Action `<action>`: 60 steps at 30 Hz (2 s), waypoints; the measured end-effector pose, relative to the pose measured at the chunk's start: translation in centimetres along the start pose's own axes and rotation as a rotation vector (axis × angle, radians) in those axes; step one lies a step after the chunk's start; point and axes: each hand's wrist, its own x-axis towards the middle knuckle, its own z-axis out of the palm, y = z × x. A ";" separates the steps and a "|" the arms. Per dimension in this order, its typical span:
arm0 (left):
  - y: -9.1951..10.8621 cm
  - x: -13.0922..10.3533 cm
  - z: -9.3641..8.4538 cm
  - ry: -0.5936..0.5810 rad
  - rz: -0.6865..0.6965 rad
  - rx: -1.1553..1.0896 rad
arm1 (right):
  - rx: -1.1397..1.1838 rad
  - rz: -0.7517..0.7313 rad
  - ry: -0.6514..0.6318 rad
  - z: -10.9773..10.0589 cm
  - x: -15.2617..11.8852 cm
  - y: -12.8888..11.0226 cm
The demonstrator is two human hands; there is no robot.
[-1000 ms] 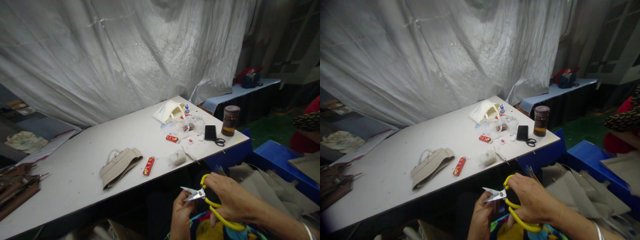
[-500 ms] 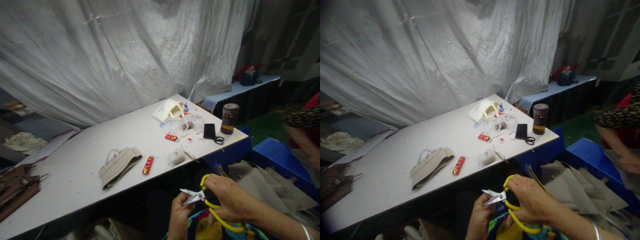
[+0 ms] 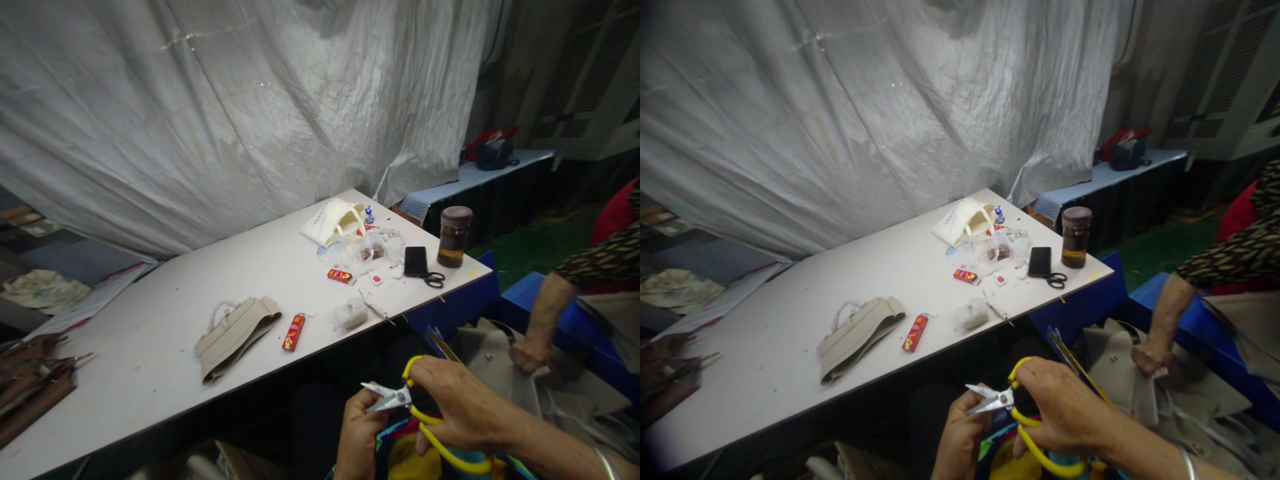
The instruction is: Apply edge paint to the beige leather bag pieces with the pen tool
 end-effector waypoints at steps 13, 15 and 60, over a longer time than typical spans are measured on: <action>0.3 -0.3 0.7 0.020 -0.023 -0.005 | -0.040 0.005 0.042 0.8 -0.6 0.3; -0.1 -0.1 0.4 0.017 -0.028 -0.007 | -0.046 0.002 0.044 0.8 -0.6 0.3; 2.4 5.5 -6.0 0.339 0.418 -0.030 | -0.307 0.299 0.343 0.6 10.1 15.6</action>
